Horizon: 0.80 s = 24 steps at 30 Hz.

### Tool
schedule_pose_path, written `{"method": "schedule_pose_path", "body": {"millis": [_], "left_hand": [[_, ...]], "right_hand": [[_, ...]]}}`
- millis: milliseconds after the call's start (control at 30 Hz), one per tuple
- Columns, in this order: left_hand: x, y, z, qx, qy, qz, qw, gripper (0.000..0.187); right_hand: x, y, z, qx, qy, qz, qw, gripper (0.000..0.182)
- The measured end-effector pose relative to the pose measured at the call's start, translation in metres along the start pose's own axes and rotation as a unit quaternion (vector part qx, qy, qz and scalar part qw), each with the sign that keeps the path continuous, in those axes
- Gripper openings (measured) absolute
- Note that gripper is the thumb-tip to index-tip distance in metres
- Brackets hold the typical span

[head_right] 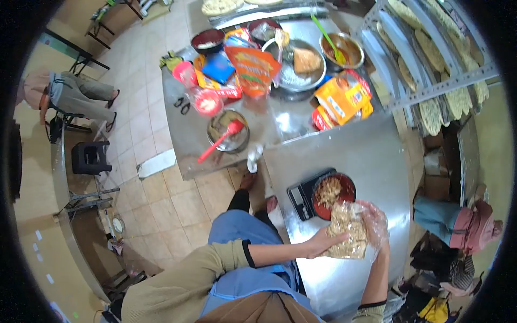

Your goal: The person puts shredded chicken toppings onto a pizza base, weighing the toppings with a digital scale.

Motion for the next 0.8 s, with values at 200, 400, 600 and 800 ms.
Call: {"method": "schedule_pose_path", "body": {"millis": [200, 400, 600, 800], "left_hand": [[0.003, -0.002, 0.005, 0.005, -0.012, 0.012, 1.000, 0.052], [0.014, -0.016, 0.017, 0.024, 0.019, -0.012, 0.999, 0.051], [0.004, -0.009, 0.005, -0.027, 0.003, -0.038, 0.999, 0.050], [0.008, -0.006, 0.006, -0.050, 0.016, -0.012, 0.999, 0.052]], "right_hand": [[0.001, -0.006, -0.008, 0.027, 0.006, -0.001, 1.000, 0.025], [-0.001, -0.001, -0.001, -0.047, -0.022, 0.027, 0.998, 0.038], [-0.013, 0.005, 0.009, -0.137, 0.009, 0.016, 0.990, 0.043], [-0.008, 0.004, -0.007, -0.037, 0.053, 0.006, 0.998, 0.044]]}}
Point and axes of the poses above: each hand's wrist, its own x-axis towards the middle knuckle, its own y-axis out of the palm, z = x × y, the point moved 10 cm from there along x, towards the middle knuckle
